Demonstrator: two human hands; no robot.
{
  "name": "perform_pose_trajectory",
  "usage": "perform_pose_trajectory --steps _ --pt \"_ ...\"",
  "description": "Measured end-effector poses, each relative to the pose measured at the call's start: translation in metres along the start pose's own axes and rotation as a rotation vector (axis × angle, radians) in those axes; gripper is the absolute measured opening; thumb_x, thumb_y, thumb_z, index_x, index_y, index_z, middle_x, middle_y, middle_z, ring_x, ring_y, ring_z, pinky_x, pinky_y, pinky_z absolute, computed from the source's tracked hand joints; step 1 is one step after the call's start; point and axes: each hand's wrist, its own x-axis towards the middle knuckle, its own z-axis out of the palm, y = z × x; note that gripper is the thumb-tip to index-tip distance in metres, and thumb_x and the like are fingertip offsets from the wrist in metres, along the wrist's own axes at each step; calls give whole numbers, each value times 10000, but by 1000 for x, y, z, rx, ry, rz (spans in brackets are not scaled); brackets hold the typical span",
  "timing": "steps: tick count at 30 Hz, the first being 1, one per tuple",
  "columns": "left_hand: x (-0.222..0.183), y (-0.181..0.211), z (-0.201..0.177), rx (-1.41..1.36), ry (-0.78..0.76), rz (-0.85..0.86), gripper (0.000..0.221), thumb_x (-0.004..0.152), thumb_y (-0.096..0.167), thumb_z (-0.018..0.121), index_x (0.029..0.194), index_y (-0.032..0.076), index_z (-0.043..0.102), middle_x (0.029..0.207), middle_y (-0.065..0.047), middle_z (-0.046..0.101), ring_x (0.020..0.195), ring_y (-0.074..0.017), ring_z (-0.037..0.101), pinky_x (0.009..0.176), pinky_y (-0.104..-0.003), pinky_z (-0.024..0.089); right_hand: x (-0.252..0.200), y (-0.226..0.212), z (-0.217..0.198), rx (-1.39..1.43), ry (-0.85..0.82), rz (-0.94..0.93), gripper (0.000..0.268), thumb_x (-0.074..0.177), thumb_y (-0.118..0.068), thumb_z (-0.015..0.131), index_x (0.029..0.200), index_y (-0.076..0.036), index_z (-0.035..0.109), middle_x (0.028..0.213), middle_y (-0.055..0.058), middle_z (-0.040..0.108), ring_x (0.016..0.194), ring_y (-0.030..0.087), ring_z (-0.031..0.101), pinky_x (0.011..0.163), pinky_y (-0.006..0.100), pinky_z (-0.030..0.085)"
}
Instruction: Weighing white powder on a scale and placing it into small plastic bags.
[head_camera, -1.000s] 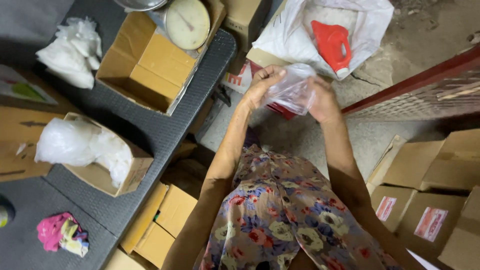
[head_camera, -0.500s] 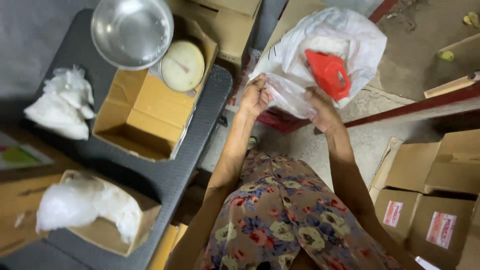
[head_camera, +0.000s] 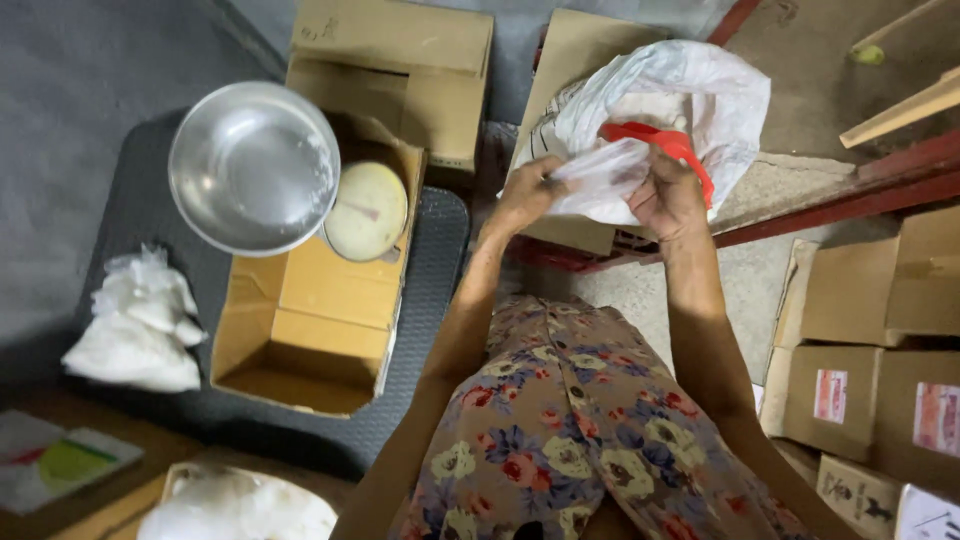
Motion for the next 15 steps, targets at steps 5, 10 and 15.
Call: perform_pose_trajectory --steps 5,10,15 --pt "46 -85 2 -948 102 -122 152 1006 173 649 1073 43 691 992 -81 743 902 -220 710 793 -376 600 -16 10 13 -227 98 -63 174 1022 -56 603 1191 -73 639 1030 36 643 902 173 632 760 356 570" --pt "65 -98 22 -1467 42 -183 159 1039 114 589 1150 9 631 1050 -97 731 945 -222 733 832 -416 618 -42 16 39 -248 20 -83 287 910 -23 587 1120 -164 723 1018 12 661 843 130 615 643 280 521" --pt "56 -37 17 -1227 64 -366 220 1000 162 542 1187 97 636 931 -15 679 722 -123 662 573 -326 573 -38 11 55 -1514 -92 -369 411 868 112 644 1207 -113 696 1128 48 646 937 181 595 791 303 499"
